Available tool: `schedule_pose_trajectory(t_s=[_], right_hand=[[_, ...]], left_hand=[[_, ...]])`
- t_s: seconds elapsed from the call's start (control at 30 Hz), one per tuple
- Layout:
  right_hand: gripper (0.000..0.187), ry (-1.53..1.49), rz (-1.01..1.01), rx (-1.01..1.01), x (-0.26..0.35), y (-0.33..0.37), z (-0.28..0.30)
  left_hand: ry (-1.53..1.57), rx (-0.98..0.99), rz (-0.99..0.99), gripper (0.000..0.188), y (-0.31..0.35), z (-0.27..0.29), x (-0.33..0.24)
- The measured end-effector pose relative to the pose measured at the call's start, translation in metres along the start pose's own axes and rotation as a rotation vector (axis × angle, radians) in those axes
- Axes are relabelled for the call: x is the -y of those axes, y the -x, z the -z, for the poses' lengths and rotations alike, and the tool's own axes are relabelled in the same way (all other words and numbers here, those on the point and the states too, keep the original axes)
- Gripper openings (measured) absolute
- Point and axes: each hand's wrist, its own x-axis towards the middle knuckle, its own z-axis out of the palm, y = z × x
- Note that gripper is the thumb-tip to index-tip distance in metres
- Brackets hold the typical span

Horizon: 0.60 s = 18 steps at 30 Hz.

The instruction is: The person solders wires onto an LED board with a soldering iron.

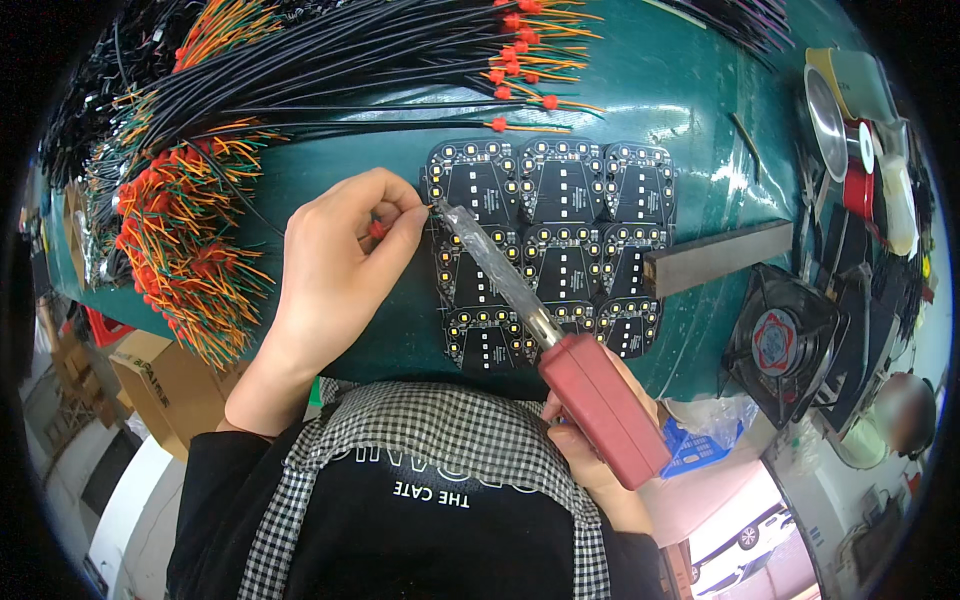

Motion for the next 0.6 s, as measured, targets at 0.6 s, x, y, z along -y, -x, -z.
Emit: schedule_pose_trajectory(t_s=[0.6], right_hand=[[0.075,0.028,0.185,0.058,-0.017,-0.002,0.007]], left_hand=[[-0.032,0.025,-0.025,0.008,-0.007,-0.001,-0.001]])
